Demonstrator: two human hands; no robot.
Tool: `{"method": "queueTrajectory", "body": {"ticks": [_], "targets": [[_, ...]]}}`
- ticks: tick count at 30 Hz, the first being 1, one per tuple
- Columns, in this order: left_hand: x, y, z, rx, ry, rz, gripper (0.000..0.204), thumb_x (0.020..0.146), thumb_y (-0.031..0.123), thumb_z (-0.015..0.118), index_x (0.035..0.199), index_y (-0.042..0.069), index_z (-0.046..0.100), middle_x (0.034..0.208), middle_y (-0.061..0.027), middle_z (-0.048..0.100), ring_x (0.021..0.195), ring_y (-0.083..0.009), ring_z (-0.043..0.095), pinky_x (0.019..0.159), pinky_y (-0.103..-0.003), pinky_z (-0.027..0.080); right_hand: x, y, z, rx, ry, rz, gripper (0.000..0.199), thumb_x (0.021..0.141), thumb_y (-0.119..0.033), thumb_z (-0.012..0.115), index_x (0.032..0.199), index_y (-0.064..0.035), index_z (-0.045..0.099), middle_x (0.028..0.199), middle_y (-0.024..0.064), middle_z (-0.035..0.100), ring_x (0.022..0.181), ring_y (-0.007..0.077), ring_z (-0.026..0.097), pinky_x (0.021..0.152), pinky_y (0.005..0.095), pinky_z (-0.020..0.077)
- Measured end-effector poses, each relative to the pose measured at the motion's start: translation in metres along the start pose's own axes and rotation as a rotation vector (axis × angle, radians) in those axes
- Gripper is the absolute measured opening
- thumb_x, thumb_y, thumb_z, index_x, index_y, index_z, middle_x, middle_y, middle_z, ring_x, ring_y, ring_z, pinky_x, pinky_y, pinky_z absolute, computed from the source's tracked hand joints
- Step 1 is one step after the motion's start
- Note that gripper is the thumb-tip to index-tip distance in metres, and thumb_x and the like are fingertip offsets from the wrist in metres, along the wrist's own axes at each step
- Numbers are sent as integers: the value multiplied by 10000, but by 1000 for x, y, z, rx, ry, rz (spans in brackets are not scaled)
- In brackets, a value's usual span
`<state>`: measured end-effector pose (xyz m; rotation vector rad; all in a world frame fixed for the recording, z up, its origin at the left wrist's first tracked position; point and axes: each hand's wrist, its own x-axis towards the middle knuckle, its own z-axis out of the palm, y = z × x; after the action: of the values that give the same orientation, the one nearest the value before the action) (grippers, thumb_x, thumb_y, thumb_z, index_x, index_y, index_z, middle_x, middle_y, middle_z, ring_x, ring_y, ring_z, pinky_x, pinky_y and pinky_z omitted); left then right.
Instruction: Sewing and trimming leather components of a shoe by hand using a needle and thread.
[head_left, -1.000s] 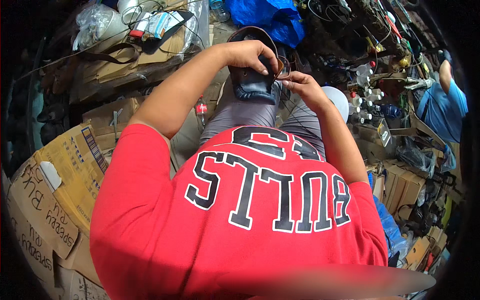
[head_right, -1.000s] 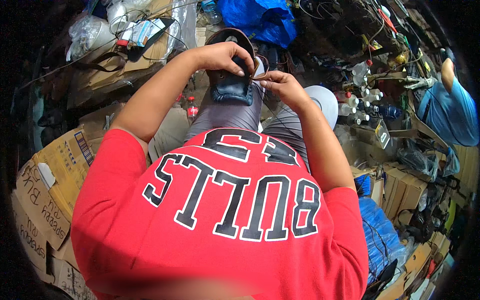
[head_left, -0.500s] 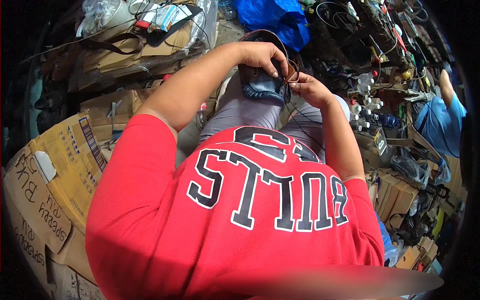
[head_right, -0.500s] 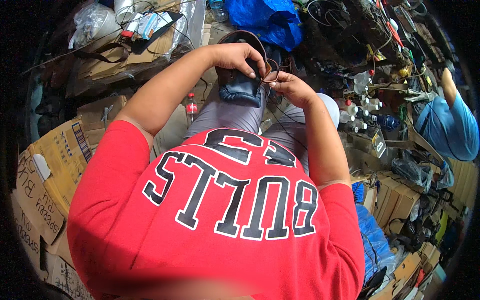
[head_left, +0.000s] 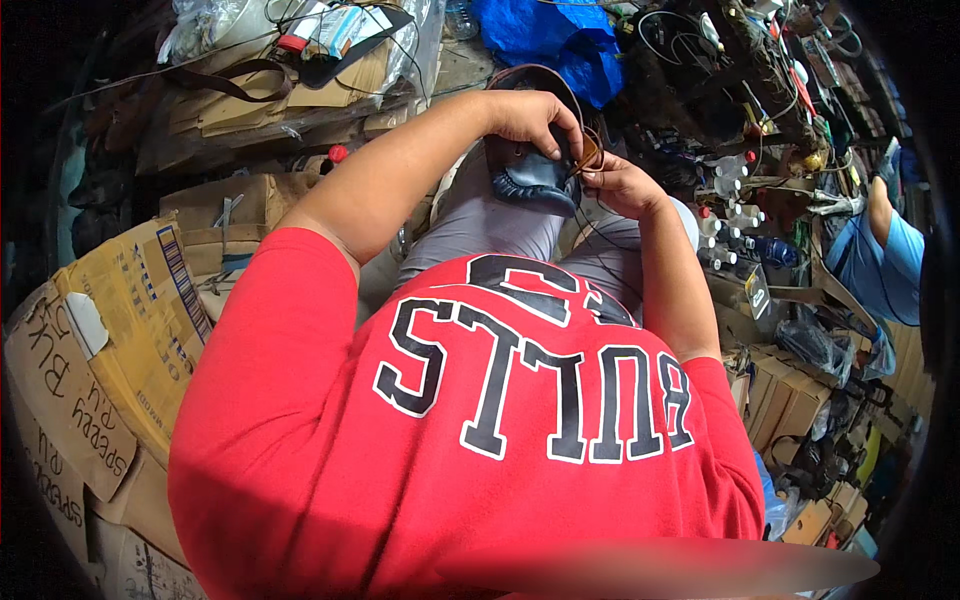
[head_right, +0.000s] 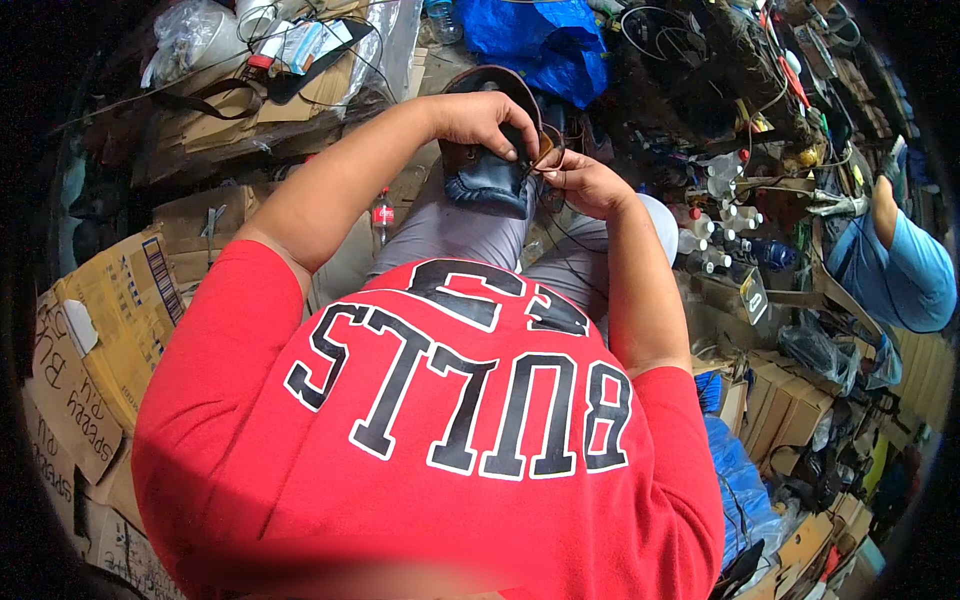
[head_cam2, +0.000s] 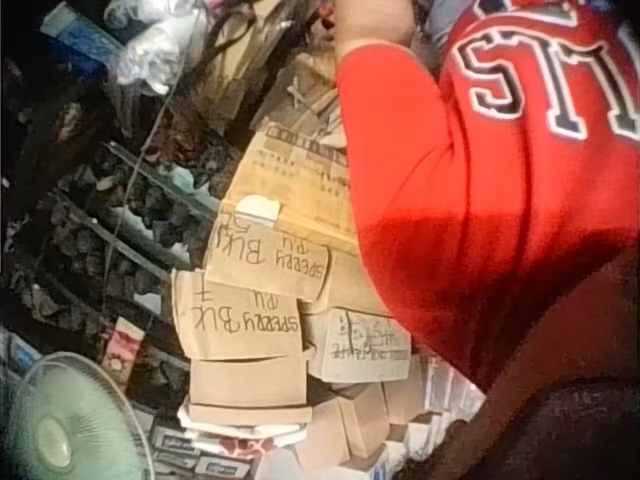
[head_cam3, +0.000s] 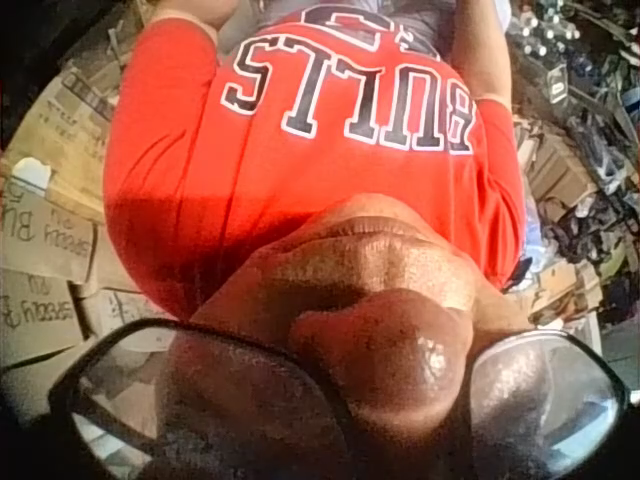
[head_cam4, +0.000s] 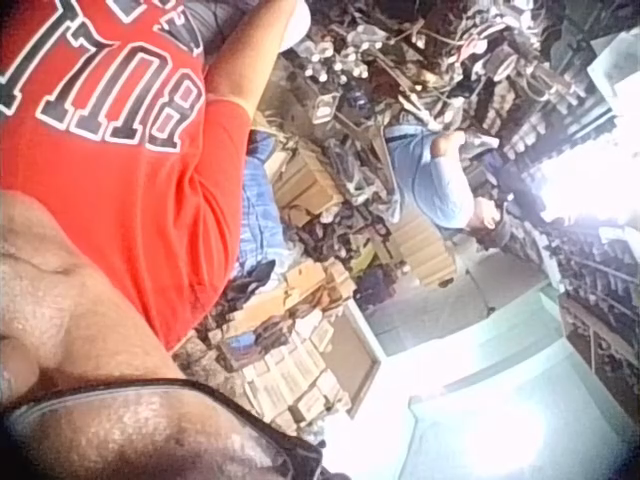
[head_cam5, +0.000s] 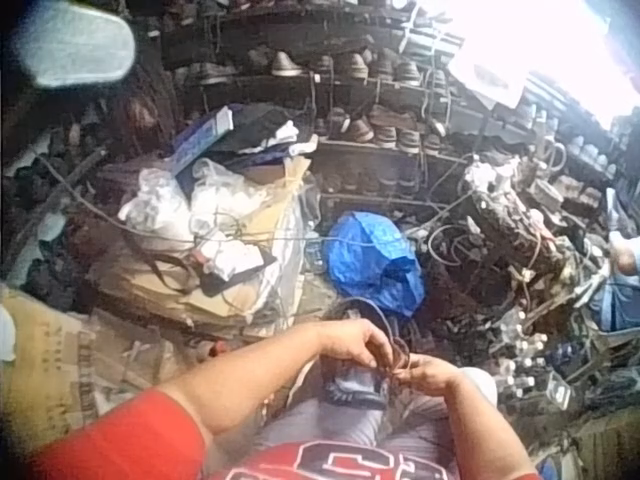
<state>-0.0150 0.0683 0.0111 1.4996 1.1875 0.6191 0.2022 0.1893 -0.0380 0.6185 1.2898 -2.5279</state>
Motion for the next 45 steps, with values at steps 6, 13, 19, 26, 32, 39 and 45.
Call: {"method": "queueTrajectory", "body": {"ticks": [6, 13, 19, 26, 32, 39, 45], "targets": [[-3, 3, 1, 19, 34, 2, 288, 706, 37, 679, 992, 75, 683, 953, -33, 673, 896, -132, 587, 845, -279, 436, 3, -3, -4, -21, -1, 23, 131, 834, -22, 592, 957, -65, 609, 956, 9, 615, 917, 129, 545, 836, 263, 394], [-2, 3, 0, 6, 70, 21, 256, 700, 40, 686, 955, 63, 692, 901, -24, 679, 851, -121, 596, 811, -270, 449, 0, -3, 4, -128, 45, -75, 163, 813, -57, 651, 973, -37, 632, 922, 12, 642, 808, 106, 559, 738, 238, 428], [-2, -6, -2, -126, 60, 20, 214, 726, 39, 678, 939, 27, 690, 878, -26, 681, 831, -104, 595, 803, -255, 452, -16, -17, 23, -421, 282, -152, 200, 765, -148, 724, 914, -40, 644, 793, -18, 608, 723, 78, 514, 687, 216, 392], [-4, -5, 1, -163, 100, 11, 173, 724, 17, 667, 896, 15, 688, 837, -27, 679, 797, -95, 594, 776, -248, 457, -10, -10, 20, -496, 325, -211, 166, 798, -170, 712, 838, -36, 622, 758, -38, 570, 702, 62, 490, 672, 221, 406], [-11, -6, 3, 26, 235, 18, 202, 678, 25, 675, 880, 18, 678, 770, -29, 676, 738, -81, 586, 737, -239, 459, 10, -1, 48, -570, 314, -215, 207, 844, -156, 659, 986, -8, 625, 920, 12, 647, 845, 76, 562, 795, 234, 429], [-58, 19, 38, 721, 781, -29, 225, 709, 225, 662, 905, 114, 659, 944, -67, 607, 941, -288, 552, 792, -380, 436, 2, -5, 73, -789, 460, -640, 487, 680, -246, 797, 1099, -96, 597, 1108, 108, 518, 979, 203, 528, 830, 329, 450], [-53, 23, 35, 603, 486, -252, 188, 735, 208, 630, 898, 118, 650, 863, -87, 642, 926, -287, 566, 824, -432, 418, 21, -3, 92, -1073, 541, -749, 782, 542, -390, 827, 1253, -273, 523, 1398, 182, 333, 1264, 394, 347, 1001, 482, 335]]}}
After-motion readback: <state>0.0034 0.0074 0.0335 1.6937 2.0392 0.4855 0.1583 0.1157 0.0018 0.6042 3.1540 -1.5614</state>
